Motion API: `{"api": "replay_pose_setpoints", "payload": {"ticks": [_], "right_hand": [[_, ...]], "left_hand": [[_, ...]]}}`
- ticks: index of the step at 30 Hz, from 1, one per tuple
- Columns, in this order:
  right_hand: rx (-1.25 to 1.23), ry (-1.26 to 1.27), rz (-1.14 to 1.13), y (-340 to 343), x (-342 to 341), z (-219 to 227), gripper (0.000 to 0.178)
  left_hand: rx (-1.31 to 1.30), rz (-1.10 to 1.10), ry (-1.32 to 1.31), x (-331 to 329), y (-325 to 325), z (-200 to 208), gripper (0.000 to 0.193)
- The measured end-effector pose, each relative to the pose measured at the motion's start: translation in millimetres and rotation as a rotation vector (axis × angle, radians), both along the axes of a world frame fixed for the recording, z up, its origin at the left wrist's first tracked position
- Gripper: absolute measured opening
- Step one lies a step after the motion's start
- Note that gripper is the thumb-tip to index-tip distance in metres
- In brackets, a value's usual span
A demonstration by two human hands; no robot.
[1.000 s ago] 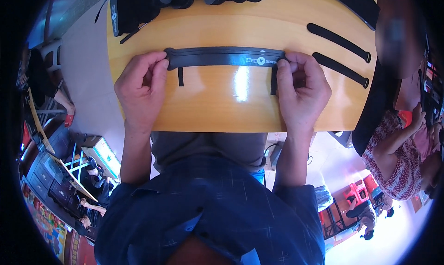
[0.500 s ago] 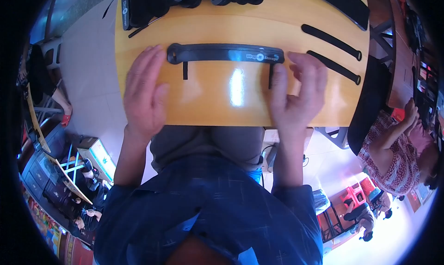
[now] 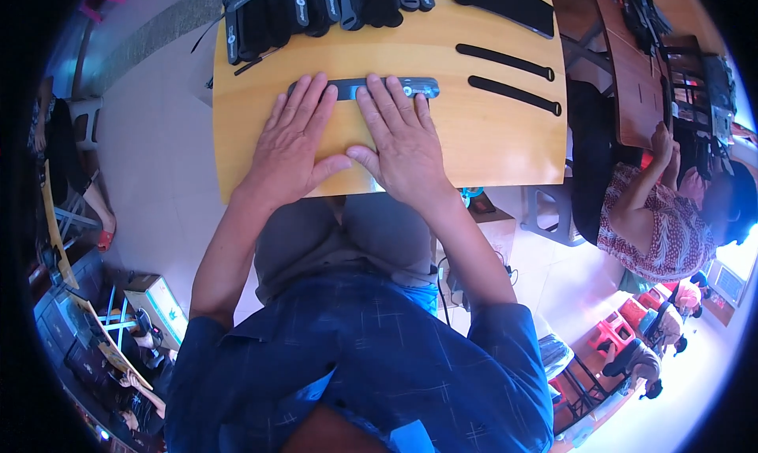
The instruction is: Assembling plastic components and buckles onto black elastic straps at a workshop table.
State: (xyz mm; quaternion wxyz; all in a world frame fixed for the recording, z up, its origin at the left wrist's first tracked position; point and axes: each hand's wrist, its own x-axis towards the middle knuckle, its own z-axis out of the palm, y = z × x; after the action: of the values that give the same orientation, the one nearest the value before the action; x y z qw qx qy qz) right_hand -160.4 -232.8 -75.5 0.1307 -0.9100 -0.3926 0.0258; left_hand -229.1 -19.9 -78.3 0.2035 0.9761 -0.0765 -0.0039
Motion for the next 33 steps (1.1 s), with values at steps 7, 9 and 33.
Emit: {"api": "replay_pose_setpoints", "payload": {"ticks": [7,9,33], "right_hand": [[-0.009,-0.045,-0.132,-23.8,-4.7,-7.4,0.086],[-0.023,-0.046,-0.156,-23.4,-6.5,-8.4,0.089],[0.276,-0.278,-0.444,-83.1,51.3,0.2,0.068]], "left_hand": [[0.055,-0.014,0.03,-1.7,1.9,2.4,0.098],[0.055,-0.018,0.029,-2.5,2.7,2.9,0.098],[-0.056,-0.03,-0.413,-40.4,14.1,31.8,0.09]]}}
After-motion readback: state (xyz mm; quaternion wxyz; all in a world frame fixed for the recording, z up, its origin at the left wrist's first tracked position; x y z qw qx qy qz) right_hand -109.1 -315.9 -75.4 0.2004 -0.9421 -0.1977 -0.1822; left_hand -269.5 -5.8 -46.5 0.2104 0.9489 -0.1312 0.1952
